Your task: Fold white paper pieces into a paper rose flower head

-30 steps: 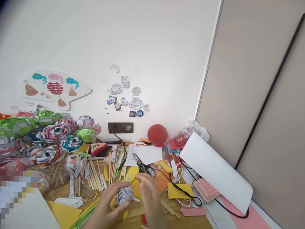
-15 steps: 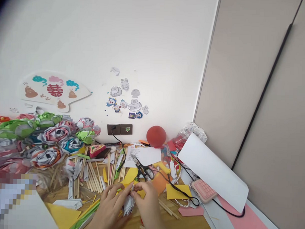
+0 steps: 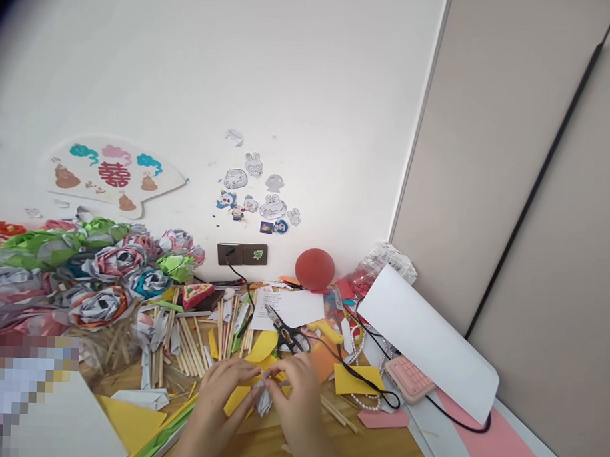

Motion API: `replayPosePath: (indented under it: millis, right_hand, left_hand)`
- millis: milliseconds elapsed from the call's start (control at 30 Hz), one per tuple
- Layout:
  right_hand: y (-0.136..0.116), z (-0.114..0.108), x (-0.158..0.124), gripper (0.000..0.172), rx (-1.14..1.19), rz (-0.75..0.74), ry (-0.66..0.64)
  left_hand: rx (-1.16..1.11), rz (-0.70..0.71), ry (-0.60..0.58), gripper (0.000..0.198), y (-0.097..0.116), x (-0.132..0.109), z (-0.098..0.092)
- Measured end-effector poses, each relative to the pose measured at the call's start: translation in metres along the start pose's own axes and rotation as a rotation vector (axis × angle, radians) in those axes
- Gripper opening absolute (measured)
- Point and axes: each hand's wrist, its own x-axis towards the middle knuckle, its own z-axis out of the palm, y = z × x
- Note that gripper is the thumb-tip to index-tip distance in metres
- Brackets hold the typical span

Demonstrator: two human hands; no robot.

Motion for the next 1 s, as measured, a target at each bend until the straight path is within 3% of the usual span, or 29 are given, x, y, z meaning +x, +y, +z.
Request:
replayPosePath:
  millis: [367,500,700,867,1000]
  right_hand:
    - [0.002,-0.002,-0.005,0.007,-0.115,-0.171,0.021]
    - [0.000,-0.006,-0.005,0.010,-0.157,-0.229,0.035]
    - [-0.003,-0.010,0.000,0.012,-0.101,-0.291,-0.047]
    - [-0.005,-0.009,0.002,0.011,0.015,-0.219,-0.105]
    - [-0.007,-0.008,0.003,0.011,0.088,-0.178,-0.099]
  left_hand:
    - [-0.040,0.172,0.174,0.014,0.013,-0.001,0.001]
    - [-0.069,0.131,0.133,0.014,0.016,-0.002,0.000]
    - [-0.150,0.098,0.020,0.017,0.010,0.003,-0.005]
    - [-0.112,0.024,-0.053,0.009,0.003,0.007,-0.010]
    - [-0.023,0.060,-0.067,0.010,-0.002,0.007,-0.011]
